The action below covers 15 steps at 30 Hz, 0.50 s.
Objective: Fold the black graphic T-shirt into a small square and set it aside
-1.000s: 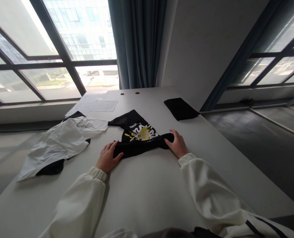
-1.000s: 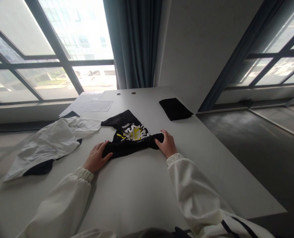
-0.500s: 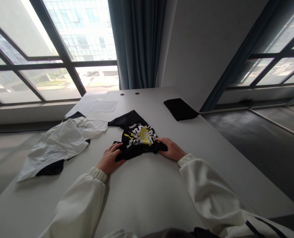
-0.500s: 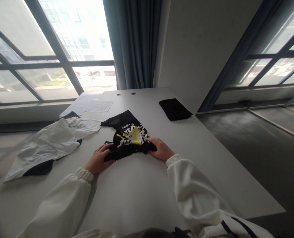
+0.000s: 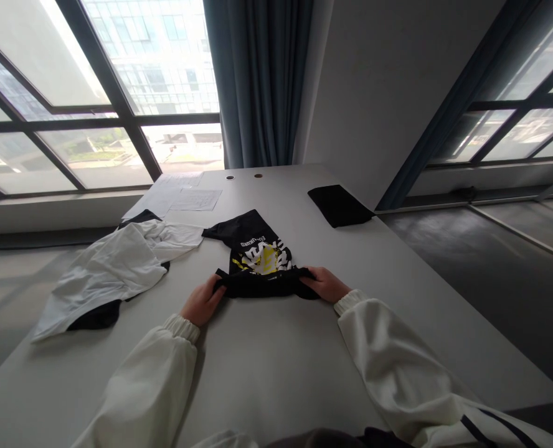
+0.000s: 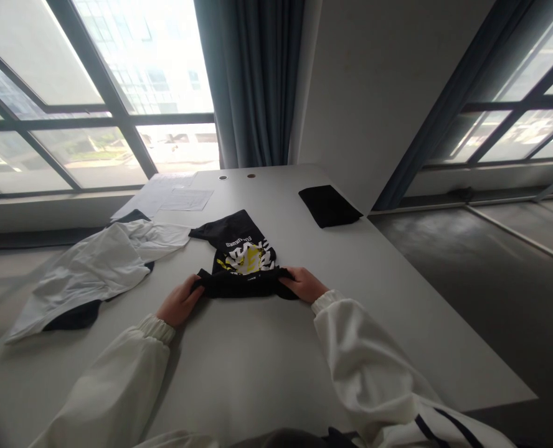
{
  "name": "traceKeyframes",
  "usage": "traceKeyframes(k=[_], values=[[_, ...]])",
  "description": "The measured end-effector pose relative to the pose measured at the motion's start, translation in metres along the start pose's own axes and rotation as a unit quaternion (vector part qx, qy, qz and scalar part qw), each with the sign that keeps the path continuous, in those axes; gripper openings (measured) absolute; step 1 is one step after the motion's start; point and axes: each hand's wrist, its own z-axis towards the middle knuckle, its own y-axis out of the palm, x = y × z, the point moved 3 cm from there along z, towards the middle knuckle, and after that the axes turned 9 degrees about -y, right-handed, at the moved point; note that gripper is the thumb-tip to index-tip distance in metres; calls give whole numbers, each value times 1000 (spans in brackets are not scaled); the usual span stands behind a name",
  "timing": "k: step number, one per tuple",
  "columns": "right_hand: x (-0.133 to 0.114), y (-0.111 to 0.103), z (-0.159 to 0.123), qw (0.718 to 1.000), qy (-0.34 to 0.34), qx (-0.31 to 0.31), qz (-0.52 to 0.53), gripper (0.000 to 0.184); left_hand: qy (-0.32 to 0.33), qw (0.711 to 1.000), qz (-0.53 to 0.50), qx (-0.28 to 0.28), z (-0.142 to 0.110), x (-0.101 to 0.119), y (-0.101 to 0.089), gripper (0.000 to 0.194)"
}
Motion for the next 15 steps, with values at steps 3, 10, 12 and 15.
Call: traceKeyframes(k=[3, 10, 12, 15], values=[[2, -1, 0, 1000, 9, 21, 1, 34, -9, 999, -7, 33, 0, -1, -2, 24], [2, -1, 0, 999, -1, 37, 7, 32, -19, 998, 17, 62, 0, -3, 0, 23], [4, -3, -1, 999, -5, 53, -7, 30, -20, 997, 20, 68, 0, -5, 0, 24], [8, -6, -1, 995, -2, 93, -34, 26, -11, 997, 18, 76, 1, -8, 0, 28]])
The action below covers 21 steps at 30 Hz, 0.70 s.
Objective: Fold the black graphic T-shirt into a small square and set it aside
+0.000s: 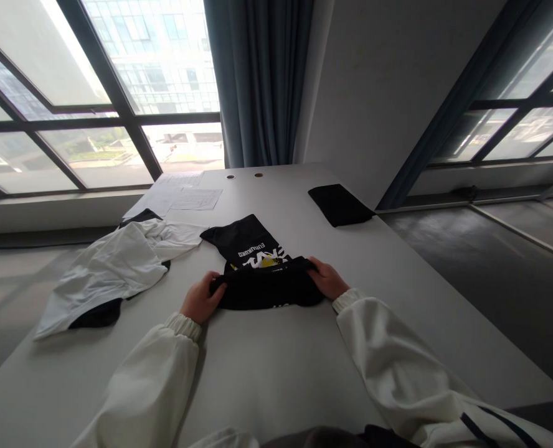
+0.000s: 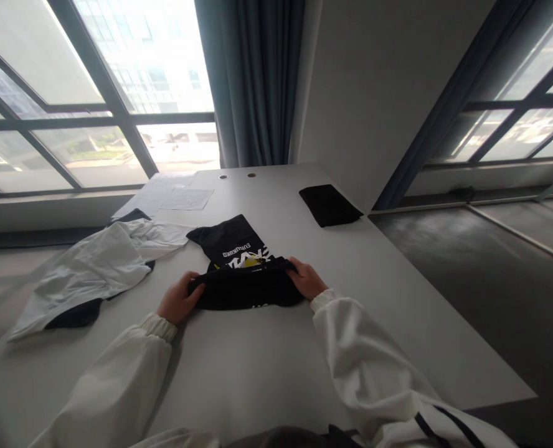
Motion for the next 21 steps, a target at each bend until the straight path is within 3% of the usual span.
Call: traceKeyframes(k=[4, 7, 9, 15, 18, 21], values=[[6, -2, 1, 997, 15, 64, -36, 25, 96, 995, -22, -7, 3, 2, 3, 44], [7, -2, 0, 996, 17, 83, -34, 24, 184, 981, -21, -65, 3, 4, 10, 67], [5, -1, 0, 998, 9, 64, -16, 29, 210, 973, -9, -99, 2, 4, 14, 74], [-4, 8, 0, 993, -59, -96, 20, 57, 175, 976, 13, -129, 2, 3, 20, 65], [-5, 12, 1, 988, -95, -118, 25, 60, 151, 980, 17, -127, 2, 4, 19, 63], [-5, 15, 1, 987, -85, -128, 44, 57, 134, 983, 10, -124, 2, 6, 18, 52]])
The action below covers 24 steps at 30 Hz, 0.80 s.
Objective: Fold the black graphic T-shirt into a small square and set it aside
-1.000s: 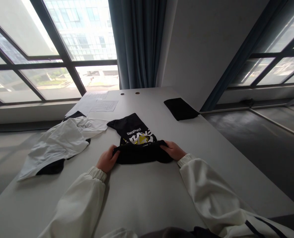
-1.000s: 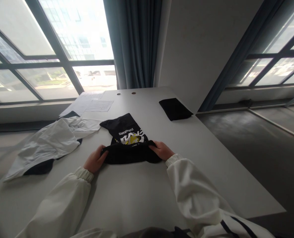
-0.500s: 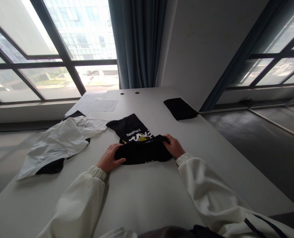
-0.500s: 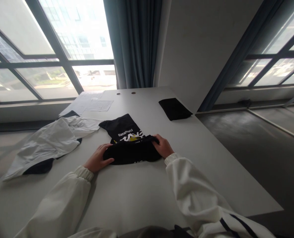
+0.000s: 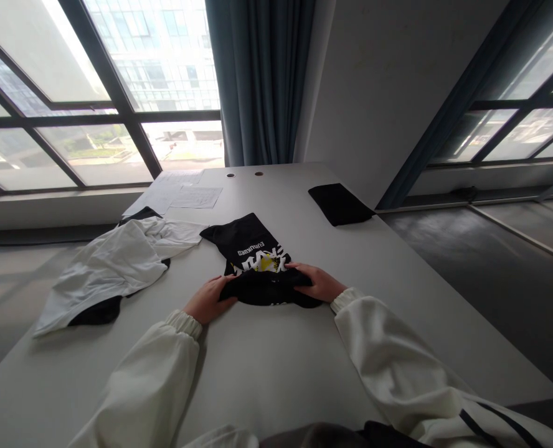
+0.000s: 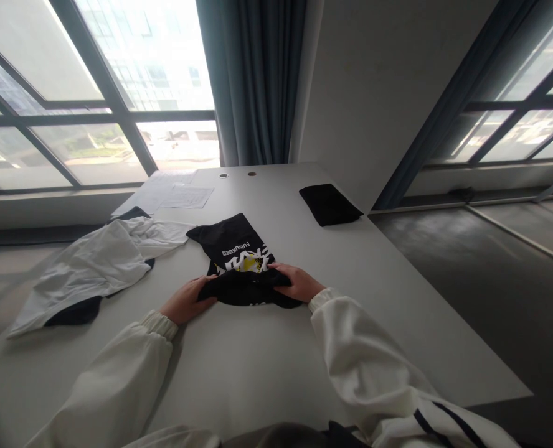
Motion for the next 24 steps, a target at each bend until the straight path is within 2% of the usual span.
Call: traceKeyframes(k=[4, 6, 11, 16, 21, 24], values=[[-3, 1, 0, 998, 16, -27, 54, 39, -29, 999, -4, 13, -2, 3, -4, 34], [-3, 1, -1, 997, 24, -32, 61, 37, -51, 998, 6, 24, -3, 5, -7, 30], [-4, -1, 0, 999, 34, -16, 28, 40, -78, 996, 17, 45, -4, 10, -13, 29], [-9, -1, 2, 999, 23, -13, 33, 42, -95, 995, 20, 38, -5, 14, -15, 30], [2, -4, -4, 997, 71, 10, 28, 59, -88, 993, -67, 31, -10, 10, -13, 37], [-2, -4, -5, 998, 61, 20, 22, 64, -79, 990, -102, 54, -12, 6, -13, 36]])
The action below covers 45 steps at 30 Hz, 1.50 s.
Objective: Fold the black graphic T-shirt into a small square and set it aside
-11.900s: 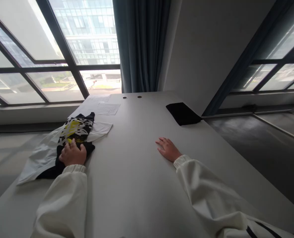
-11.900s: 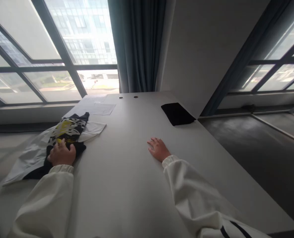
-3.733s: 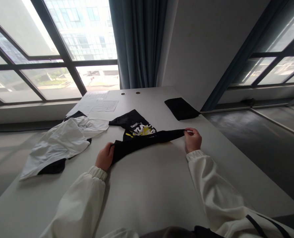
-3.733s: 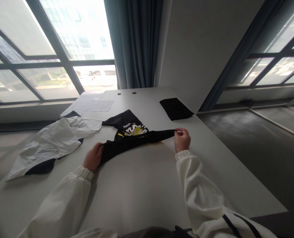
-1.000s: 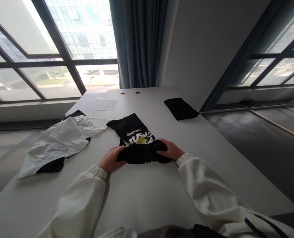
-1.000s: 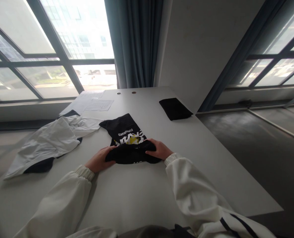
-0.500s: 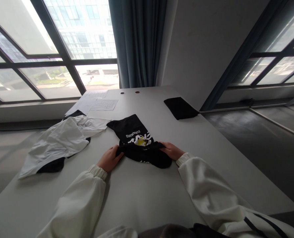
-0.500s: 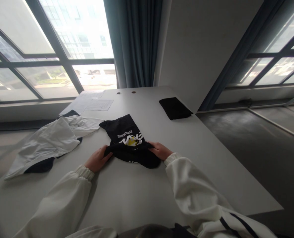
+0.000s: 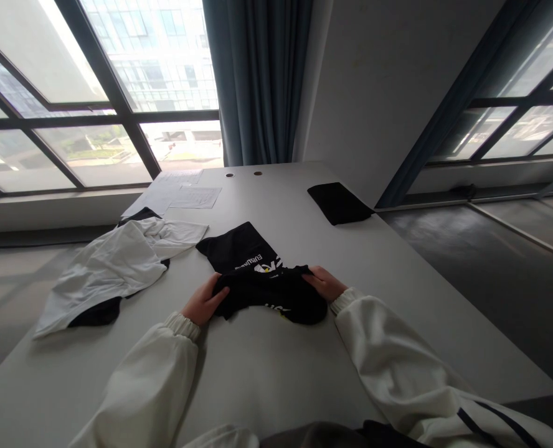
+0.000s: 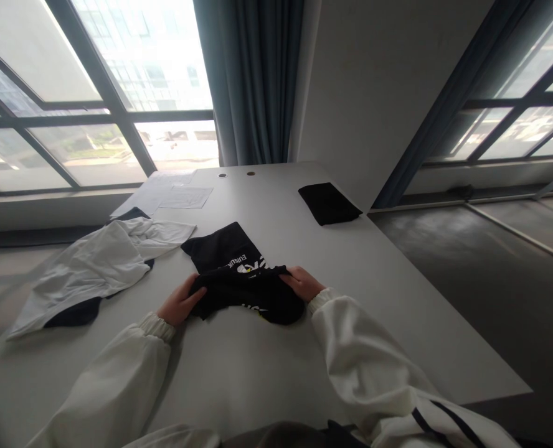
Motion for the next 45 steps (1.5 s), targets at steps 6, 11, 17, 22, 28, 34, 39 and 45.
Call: traceKeyframes(k=[6, 11, 17, 22, 28, 34, 39, 45], values=[[-21, 13, 6, 994, -99, -15, 35, 59, 90, 996, 27, 7, 2, 6, -2, 35], [-3, 19, 6, 998, -44, -46, 18, 57, 121, 992, 46, -1, 8, -4, 8, 41], [9, 19, 3, 1000, -10, -21, 7, 57, 53, 993, 103, -10, 14, -27, 19, 48], [1, 17, 5, 1000, -12, 9, 0, 58, 32, 992, 123, -10, 15, -33, 21, 59], [-8, 14, 5, 1000, -10, 21, 17, 62, 52, 992, 115, 8, 14, -23, 13, 49], [-11, 14, 5, 999, -2, 42, 17, 62, 67, 991, 111, 7, 11, -9, 5, 37], [-14, 12, 5, 999, -5, 38, 12, 64, 57, 982, 179, 9, 8, 2, 3, 33], [-20, 15, 6, 999, -24, 23, -6, 69, 50, 985, 162, 4, 1, 12, -3, 33]])
